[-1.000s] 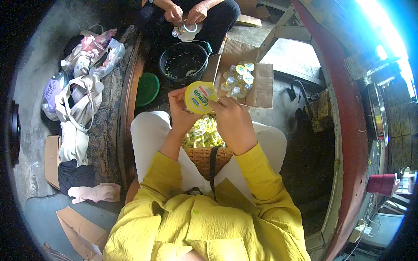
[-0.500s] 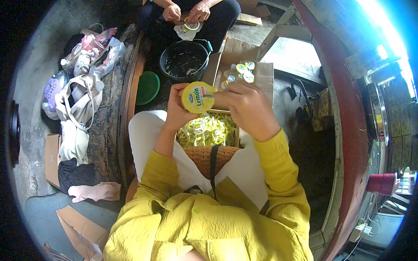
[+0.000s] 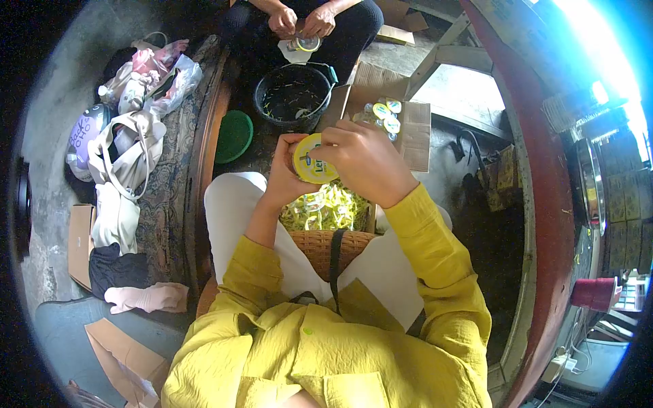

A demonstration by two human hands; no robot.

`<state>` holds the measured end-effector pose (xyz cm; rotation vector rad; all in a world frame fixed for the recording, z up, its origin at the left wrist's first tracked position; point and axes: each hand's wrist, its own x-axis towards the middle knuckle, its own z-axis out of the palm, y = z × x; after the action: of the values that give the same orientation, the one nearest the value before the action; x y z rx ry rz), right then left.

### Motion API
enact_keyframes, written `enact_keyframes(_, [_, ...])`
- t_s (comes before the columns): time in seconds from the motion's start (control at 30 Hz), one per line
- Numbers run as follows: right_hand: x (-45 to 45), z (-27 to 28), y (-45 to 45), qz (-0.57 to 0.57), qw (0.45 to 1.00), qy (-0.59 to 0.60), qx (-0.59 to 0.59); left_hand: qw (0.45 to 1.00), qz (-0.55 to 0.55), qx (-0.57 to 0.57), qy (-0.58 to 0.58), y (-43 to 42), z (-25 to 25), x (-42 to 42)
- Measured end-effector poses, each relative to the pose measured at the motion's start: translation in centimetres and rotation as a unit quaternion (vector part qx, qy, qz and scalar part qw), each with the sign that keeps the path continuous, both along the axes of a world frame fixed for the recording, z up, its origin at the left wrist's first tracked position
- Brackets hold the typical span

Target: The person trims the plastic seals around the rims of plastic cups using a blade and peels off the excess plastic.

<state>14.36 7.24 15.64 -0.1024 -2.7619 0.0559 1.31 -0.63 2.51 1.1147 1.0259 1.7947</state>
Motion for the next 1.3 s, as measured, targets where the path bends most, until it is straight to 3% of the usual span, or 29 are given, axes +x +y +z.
enact_keyframes(1.3, [-0.5, 0.9, 1.5, 0.024, 0.992, -0.077, 0.093, 1.000, 0.018, 0.006, 0.007, 0.2, -0.3, -0.3])
